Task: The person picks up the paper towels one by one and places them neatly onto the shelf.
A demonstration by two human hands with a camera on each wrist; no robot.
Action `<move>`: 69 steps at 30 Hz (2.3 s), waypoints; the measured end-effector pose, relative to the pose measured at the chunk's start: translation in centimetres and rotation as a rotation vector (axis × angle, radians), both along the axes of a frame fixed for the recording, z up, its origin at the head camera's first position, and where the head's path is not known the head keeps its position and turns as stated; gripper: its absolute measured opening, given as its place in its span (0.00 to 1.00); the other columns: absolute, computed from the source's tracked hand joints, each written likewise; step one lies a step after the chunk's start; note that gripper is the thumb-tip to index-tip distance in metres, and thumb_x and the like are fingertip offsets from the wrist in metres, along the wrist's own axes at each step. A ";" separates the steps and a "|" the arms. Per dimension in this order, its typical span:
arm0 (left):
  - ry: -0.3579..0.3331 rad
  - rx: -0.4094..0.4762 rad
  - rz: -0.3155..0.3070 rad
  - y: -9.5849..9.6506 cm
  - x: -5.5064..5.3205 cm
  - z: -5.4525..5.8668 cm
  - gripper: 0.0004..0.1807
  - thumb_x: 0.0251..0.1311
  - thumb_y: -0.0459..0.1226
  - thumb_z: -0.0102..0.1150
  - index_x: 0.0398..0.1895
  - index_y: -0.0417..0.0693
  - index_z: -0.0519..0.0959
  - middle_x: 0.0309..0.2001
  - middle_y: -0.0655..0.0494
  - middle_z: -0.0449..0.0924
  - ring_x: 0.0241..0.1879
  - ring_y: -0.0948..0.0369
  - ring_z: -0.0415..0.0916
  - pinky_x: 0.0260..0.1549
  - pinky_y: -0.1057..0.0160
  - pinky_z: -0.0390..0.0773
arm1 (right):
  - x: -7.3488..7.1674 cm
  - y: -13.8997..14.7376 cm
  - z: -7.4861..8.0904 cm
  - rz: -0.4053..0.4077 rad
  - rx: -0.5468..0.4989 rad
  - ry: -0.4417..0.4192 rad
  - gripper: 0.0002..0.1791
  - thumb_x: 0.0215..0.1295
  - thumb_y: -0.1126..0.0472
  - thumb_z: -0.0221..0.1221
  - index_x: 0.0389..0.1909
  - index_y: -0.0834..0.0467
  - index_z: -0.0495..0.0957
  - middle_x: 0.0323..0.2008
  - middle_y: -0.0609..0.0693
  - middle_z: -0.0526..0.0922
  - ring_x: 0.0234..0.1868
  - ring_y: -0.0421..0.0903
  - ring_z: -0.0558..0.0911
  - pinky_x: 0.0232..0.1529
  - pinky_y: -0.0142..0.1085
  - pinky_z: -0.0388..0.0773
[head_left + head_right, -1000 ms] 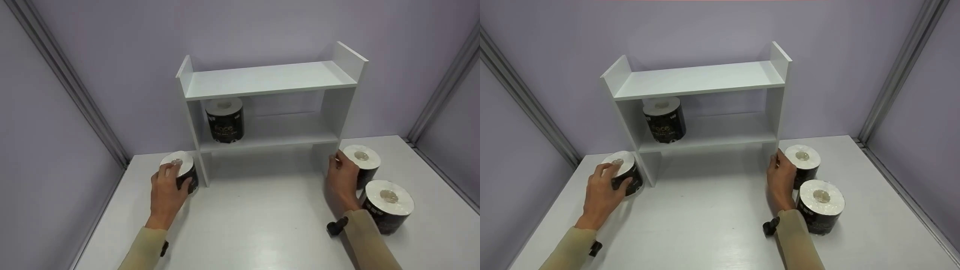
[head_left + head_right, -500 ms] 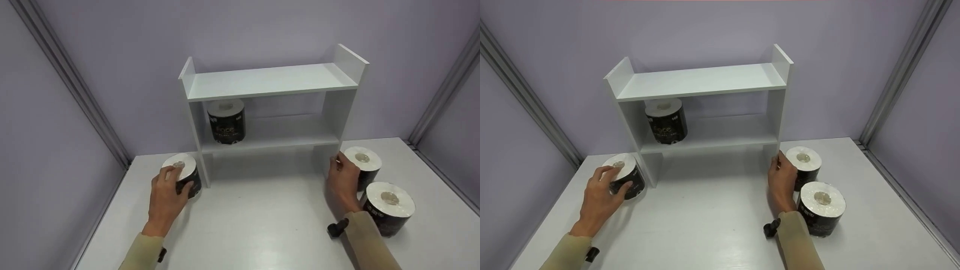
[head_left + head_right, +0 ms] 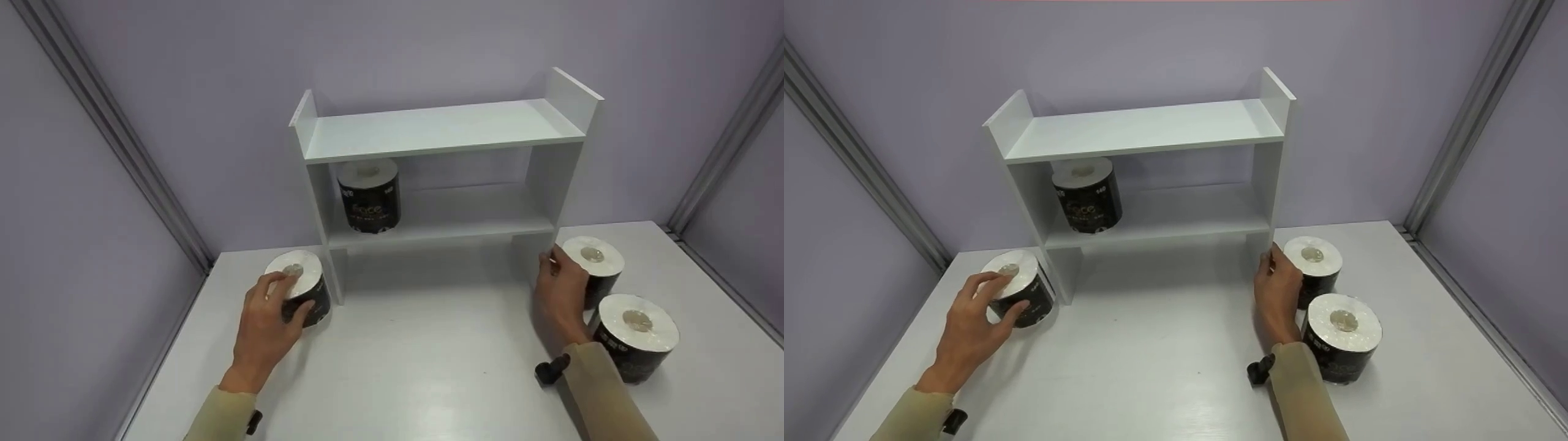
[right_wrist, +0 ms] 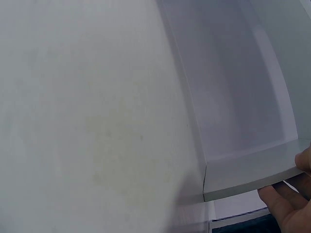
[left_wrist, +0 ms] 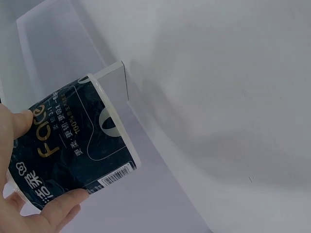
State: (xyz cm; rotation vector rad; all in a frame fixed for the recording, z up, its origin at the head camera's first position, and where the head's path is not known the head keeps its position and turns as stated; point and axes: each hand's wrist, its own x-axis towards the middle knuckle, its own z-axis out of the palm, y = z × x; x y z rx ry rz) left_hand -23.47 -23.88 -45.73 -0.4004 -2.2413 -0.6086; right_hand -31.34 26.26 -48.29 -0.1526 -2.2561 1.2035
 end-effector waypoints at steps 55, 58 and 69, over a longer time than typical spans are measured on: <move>-0.048 -0.056 -0.115 2.8 2.9 3.1 0.30 0.56 0.40 0.83 0.62 0.48 0.83 0.59 0.47 0.80 0.57 0.42 0.82 0.54 0.42 0.86 | -0.2 -0.2 0.0 0.004 -0.036 -0.041 0.11 0.85 0.57 0.53 0.50 0.56 0.83 0.55 0.56 0.88 0.54 0.51 0.86 0.45 0.33 0.80; -0.041 -0.063 -0.120 3.1 2.9 3.3 0.30 0.56 0.40 0.84 0.62 0.48 0.83 0.58 0.47 0.80 0.57 0.42 0.82 0.54 0.42 0.86 | -0.1 -0.2 -0.1 0.009 -0.031 -0.050 0.12 0.85 0.56 0.52 0.51 0.55 0.83 0.55 0.54 0.88 0.54 0.52 0.86 0.44 0.32 0.79; -0.046 -0.077 -0.142 4.0 2.9 3.8 0.29 0.59 0.41 0.82 0.63 0.48 0.83 0.59 0.47 0.80 0.59 0.43 0.81 0.56 0.43 0.86 | 0.0 0.0 -0.1 -0.003 -0.015 -0.045 0.11 0.85 0.57 0.53 0.47 0.55 0.82 0.52 0.54 0.89 0.48 0.48 0.85 0.39 0.29 0.77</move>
